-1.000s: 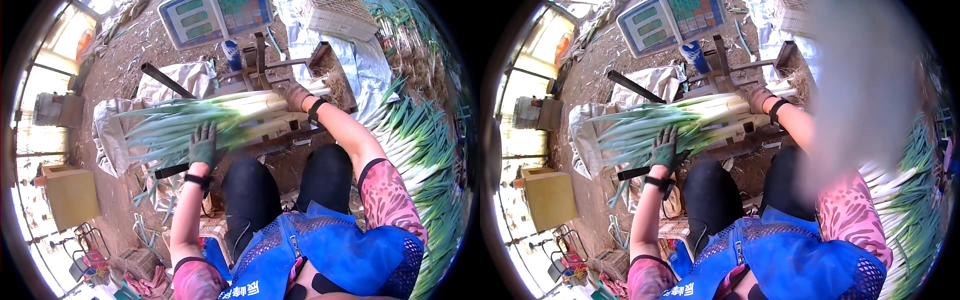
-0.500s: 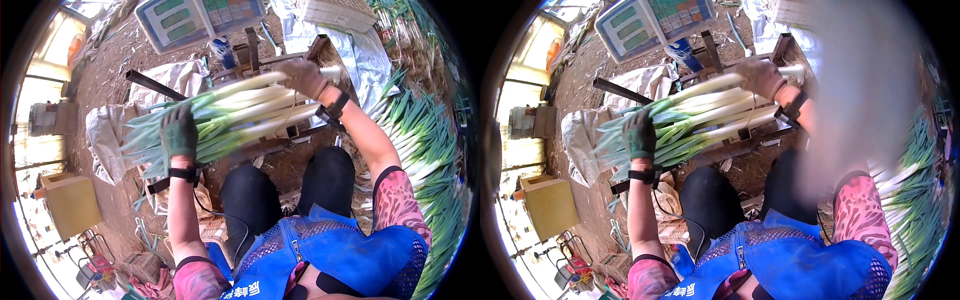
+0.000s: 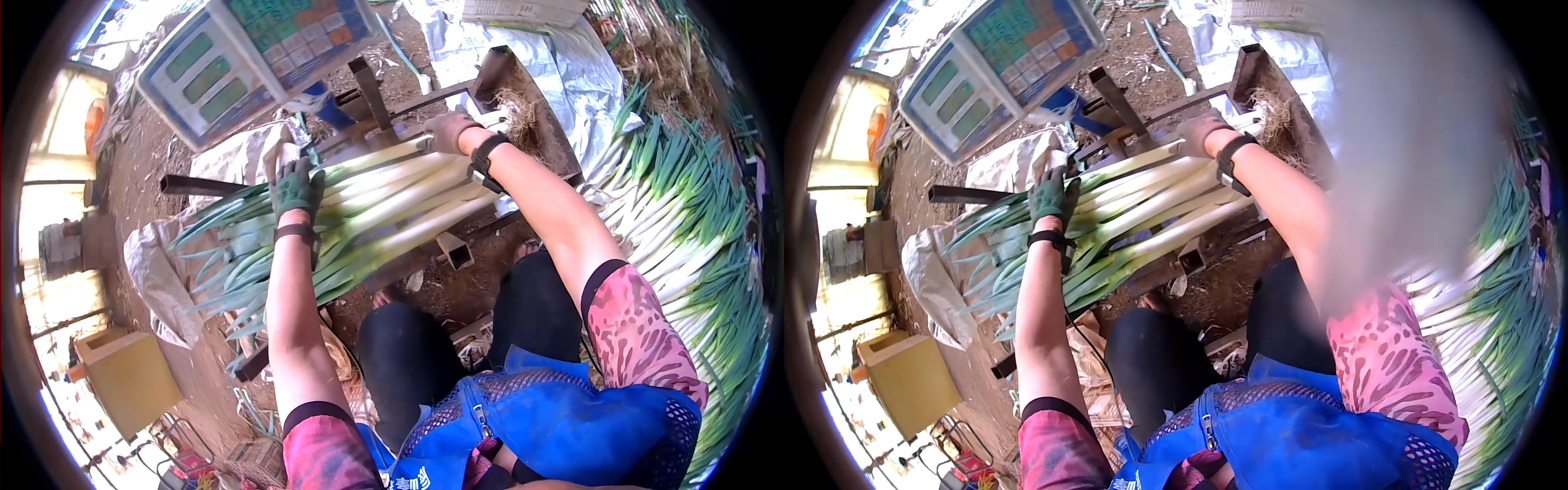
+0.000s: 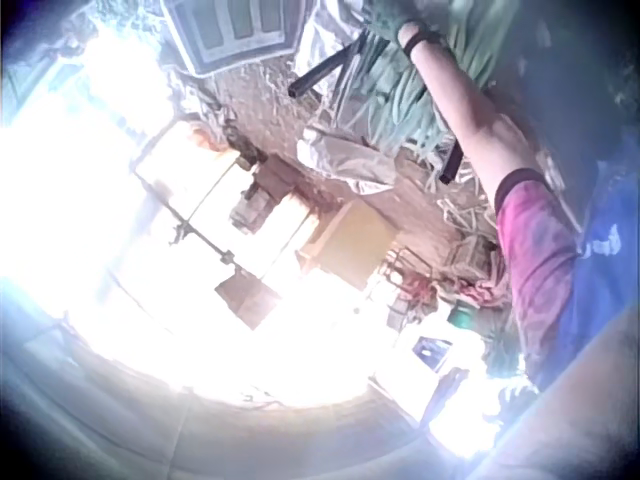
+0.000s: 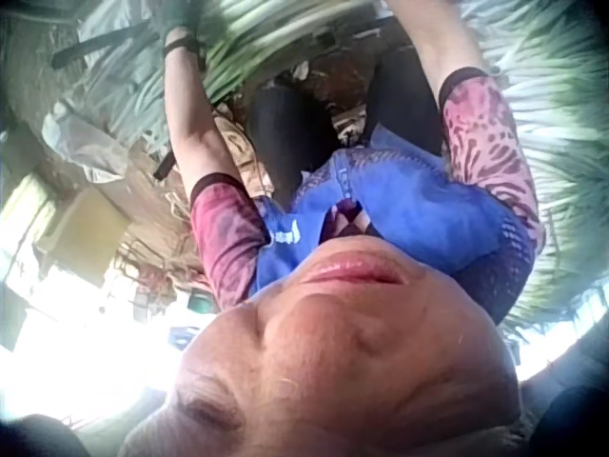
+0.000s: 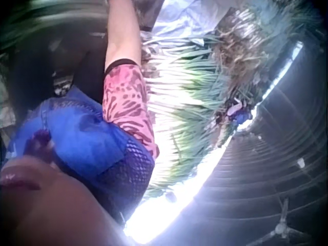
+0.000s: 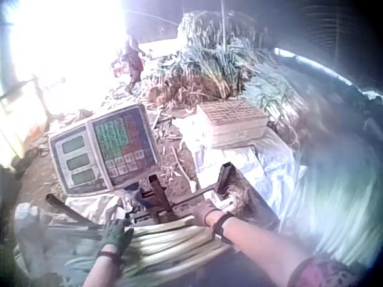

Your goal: The person gathers leeks from a pile, places them onto a metal frame to form a bunch, and wraps a red plastic bag over the roots before handing the bundle to another person.

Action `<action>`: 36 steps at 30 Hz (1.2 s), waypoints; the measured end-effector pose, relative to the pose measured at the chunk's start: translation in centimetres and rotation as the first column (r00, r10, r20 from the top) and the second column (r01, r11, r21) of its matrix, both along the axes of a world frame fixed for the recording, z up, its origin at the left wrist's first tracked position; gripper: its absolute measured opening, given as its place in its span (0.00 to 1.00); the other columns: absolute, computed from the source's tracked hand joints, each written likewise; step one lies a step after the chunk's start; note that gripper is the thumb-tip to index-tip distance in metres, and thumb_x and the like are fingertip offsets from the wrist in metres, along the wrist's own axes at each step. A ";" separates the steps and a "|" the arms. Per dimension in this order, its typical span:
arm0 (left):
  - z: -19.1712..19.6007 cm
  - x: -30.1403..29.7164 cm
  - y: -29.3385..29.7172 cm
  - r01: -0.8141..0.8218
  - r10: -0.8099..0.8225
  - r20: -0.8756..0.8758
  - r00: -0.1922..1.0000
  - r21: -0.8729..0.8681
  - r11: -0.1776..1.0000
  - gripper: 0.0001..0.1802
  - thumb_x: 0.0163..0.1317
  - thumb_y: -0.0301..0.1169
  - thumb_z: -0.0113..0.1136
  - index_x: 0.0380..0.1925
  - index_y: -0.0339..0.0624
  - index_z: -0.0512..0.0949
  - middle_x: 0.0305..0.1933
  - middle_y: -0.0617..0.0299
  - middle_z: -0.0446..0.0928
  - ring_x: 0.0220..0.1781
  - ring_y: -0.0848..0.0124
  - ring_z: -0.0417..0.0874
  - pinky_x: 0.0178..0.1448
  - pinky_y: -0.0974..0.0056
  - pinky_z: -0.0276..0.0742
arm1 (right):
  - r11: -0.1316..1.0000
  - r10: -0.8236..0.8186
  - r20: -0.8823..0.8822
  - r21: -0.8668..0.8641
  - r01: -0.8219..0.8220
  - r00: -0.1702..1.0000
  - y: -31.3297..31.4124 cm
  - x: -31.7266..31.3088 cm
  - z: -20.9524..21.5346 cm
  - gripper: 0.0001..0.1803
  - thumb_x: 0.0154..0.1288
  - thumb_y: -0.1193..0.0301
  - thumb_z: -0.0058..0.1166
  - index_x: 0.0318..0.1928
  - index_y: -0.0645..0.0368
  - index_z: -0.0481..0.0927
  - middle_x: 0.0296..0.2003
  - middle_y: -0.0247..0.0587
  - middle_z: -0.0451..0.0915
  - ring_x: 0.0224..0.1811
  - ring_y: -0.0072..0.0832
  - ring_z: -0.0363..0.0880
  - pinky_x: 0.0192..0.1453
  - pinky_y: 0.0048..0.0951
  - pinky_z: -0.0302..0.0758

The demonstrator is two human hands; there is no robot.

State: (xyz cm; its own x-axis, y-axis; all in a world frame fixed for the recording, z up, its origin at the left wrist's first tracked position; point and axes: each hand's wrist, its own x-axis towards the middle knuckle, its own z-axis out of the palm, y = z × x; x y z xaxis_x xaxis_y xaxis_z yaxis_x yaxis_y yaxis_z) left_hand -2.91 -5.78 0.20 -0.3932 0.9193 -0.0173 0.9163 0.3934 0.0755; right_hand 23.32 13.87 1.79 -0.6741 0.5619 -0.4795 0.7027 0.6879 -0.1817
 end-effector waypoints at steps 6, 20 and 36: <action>-2.3 -3.3 -0.1 0.236 -0.211 -0.200 0.957 0.113 0.965 0.26 0.65 0.55 0.48 0.53 0.52 0.78 0.58 0.53 0.76 0.64 0.53 0.72 0.66 0.48 0.65 | 0.993 0.103 -0.290 -0.032 -0.117 0.951 -3.0 -1.3 0.5 0.30 0.63 0.47 0.56 0.58 0.52 0.77 0.53 0.49 0.79 0.55 0.45 0.78 0.68 0.44 0.64; -1.9 -6.6 0.1 -0.109 0.261 0.177 0.949 -0.594 0.797 0.20 0.64 0.45 0.48 0.41 0.45 0.84 0.49 0.47 0.81 0.49 0.52 0.82 0.53 0.56 0.76 | 0.945 0.259 -0.384 0.290 -0.151 0.886 -1.5 0.7 -3.5 0.23 0.59 0.50 0.60 0.50 0.46 0.80 0.40 0.42 0.82 0.47 0.39 0.80 0.64 0.41 0.65; -0.1 -24.7 -16.8 -0.737 0.804 0.390 0.450 -0.346 0.580 0.31 0.64 0.55 0.48 0.52 0.41 0.79 0.48 0.46 0.81 0.47 0.54 0.82 0.51 0.52 0.74 | 0.944 0.230 -0.404 0.314 -0.103 0.885 -2.1 0.2 -4.8 0.24 0.58 0.63 0.62 0.58 0.38 0.76 0.41 0.45 0.82 0.48 0.38 0.80 0.51 0.40 0.76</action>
State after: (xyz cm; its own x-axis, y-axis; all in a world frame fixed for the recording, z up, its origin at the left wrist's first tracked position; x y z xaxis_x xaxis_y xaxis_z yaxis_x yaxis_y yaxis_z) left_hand -27.57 -22.62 0.13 -0.8460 0.2198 -0.4858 0.0838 0.9546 0.2859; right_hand 23.54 11.74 -3.00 -0.8718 0.4884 0.0362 0.4692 0.8542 -0.2241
